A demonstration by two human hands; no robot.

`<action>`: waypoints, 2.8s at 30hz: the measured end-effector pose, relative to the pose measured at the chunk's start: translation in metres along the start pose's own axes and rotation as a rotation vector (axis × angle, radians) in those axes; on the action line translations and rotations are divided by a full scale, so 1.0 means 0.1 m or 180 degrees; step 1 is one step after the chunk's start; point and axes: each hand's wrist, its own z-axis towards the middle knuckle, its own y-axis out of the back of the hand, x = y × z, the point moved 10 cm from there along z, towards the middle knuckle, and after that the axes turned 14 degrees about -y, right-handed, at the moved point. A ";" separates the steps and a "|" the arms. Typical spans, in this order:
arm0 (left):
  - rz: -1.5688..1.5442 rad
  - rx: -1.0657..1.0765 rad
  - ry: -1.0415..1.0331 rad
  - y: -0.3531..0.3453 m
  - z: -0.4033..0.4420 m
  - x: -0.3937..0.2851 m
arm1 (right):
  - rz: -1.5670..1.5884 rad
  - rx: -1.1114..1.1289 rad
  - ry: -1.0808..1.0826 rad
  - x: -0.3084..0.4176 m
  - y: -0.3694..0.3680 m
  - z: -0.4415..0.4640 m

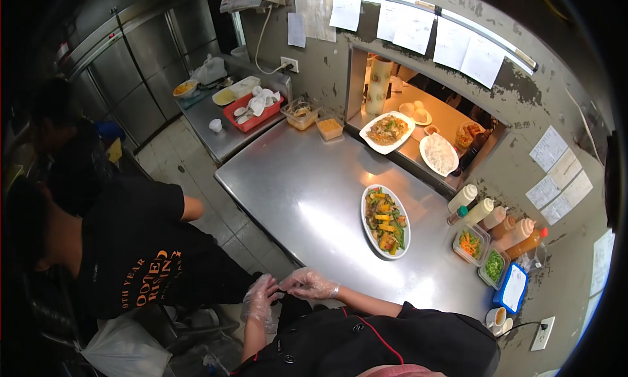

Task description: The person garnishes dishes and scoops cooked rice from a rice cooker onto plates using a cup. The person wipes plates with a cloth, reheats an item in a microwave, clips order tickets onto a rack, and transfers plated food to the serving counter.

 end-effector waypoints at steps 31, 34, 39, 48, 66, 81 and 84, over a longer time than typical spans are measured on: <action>-0.0017 0.2405 -0.1335 -4.15 3.11 -3.43 | 0.3472 -0.3722 0.1224 0.21 6.75 1.75; 0.0051 0.2625 -0.1737 -5.10 3.61 -3.88 | 0.3608 -0.3767 0.0410 -0.21 5.99 1.75; -0.0837 0.2321 -0.1925 -6.51 4.11 -4.53 | 0.2341 -0.3629 -0.1227 -0.71 4.66 1.34; -0.1755 0.2672 -0.1874 -5.84 3.14 -3.77 | 0.0208 -0.2788 -0.0395 0.89 3.90 0.78; -0.1485 0.2548 -0.0436 -3.49 1.77 -1.54 | 0.0215 -0.3534 -0.1585 -0.48 3.22 0.80; -0.1551 0.1392 0.0223 -3.09 2.36 -1.77 | 0.1187 -0.3843 -0.1014 -0.16 4.54 0.64; -0.1278 0.1303 0.0083 -3.03 2.39 -1.82 | 0.2529 -0.4084 0.0025 -0.03 5.85 0.53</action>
